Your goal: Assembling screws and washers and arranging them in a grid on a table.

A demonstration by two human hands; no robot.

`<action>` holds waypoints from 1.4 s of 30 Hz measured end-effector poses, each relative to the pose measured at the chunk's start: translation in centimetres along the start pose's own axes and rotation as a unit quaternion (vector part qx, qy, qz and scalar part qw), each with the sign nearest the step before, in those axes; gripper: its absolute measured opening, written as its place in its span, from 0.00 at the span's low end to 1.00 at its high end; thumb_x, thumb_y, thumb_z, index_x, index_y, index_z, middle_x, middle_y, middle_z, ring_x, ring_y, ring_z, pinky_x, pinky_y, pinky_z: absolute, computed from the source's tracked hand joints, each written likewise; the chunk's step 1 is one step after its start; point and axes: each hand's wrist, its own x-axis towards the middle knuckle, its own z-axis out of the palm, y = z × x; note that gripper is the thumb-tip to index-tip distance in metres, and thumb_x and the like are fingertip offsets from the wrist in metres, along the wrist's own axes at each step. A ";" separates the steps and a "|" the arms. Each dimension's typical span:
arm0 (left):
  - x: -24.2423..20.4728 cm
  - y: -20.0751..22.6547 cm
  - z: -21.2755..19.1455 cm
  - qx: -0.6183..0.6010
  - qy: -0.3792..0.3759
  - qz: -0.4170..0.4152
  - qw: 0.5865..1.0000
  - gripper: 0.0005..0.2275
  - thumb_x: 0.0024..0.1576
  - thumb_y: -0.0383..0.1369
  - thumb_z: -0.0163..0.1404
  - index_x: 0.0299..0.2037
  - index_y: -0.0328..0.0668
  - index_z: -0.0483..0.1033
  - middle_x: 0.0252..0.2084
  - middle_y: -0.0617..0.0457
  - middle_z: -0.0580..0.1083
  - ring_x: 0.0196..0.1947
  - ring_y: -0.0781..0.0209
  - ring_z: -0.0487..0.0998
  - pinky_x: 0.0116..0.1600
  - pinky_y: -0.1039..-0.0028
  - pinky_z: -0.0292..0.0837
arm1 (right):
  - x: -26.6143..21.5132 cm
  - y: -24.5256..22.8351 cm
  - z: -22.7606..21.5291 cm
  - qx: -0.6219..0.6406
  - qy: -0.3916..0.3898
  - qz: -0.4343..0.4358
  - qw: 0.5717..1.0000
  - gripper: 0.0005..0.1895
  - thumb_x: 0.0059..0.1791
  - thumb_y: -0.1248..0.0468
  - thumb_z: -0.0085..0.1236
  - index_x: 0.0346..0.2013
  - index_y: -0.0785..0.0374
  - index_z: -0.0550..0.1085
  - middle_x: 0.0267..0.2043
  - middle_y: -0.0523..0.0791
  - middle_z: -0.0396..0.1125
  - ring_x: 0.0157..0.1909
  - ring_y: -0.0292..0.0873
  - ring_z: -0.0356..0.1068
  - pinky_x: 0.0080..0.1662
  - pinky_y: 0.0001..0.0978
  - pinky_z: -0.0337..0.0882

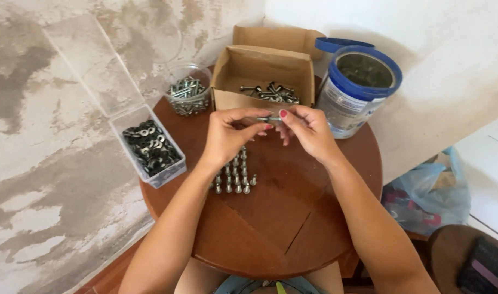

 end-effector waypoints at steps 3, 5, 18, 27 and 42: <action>0.0 0.0 0.1 -0.010 -0.003 0.007 1.000 0.13 0.49 0.19 0.62 0.44 0.38 0.83 0.32 0.39 0.81 0.29 0.60 0.84 0.30 0.80 0.80 | 0.0 -0.2 0.1 -0.009 -0.009 0.006 1.000 0.13 0.58 0.64 0.53 0.38 0.73 0.77 0.23 0.56 0.70 0.22 0.47 0.74 0.25 0.38 0.79; -0.1 0.1 0.0 -0.015 0.000 0.012 1.000 0.12 0.50 0.19 0.62 0.44 0.38 0.83 0.33 0.39 0.81 0.29 0.61 0.84 0.30 0.80 0.80 | 0.0 -0.1 0.2 -0.011 -0.012 0.005 1.000 0.14 0.58 0.64 0.53 0.36 0.73 0.78 0.23 0.57 0.70 0.22 0.47 0.74 0.25 0.39 0.79; 0.0 -1.0 -0.4 0.002 0.010 0.006 1.000 0.13 0.48 0.24 0.66 0.44 0.35 0.83 0.38 0.39 0.82 0.28 0.58 0.85 0.27 0.80 0.80 | 0.0 -1.9 0.6 -0.034 0.036 -0.044 0.998 0.12 0.48 0.73 0.66 0.45 0.77 0.77 0.38 0.59 0.74 0.31 0.45 0.75 0.28 0.39 0.80; -0.1 -0.8 -0.6 -0.005 -0.002 -0.008 1.000 0.13 0.48 0.24 0.66 0.43 0.33 0.83 0.37 0.36 0.81 0.29 0.56 0.85 0.27 0.77 0.80 | -0.3 -2.2 0.9 -0.027 0.034 -0.051 0.998 0.13 0.45 0.76 0.69 0.43 0.75 0.76 0.36 0.58 0.74 0.29 0.42 0.74 0.28 0.33 0.79; -0.3 -0.4 -0.3 -0.010 -0.019 0.009 1.000 0.12 0.48 0.22 0.64 0.42 0.37 0.83 0.39 0.38 0.81 0.30 0.59 0.84 0.28 0.80 0.79 | -0.3 -1.0 0.4 -0.049 0.006 -0.040 0.998 0.09 0.56 0.67 0.57 0.36 0.73 0.78 0.24 0.53 0.70 0.22 0.42 0.71 0.24 0.34 0.76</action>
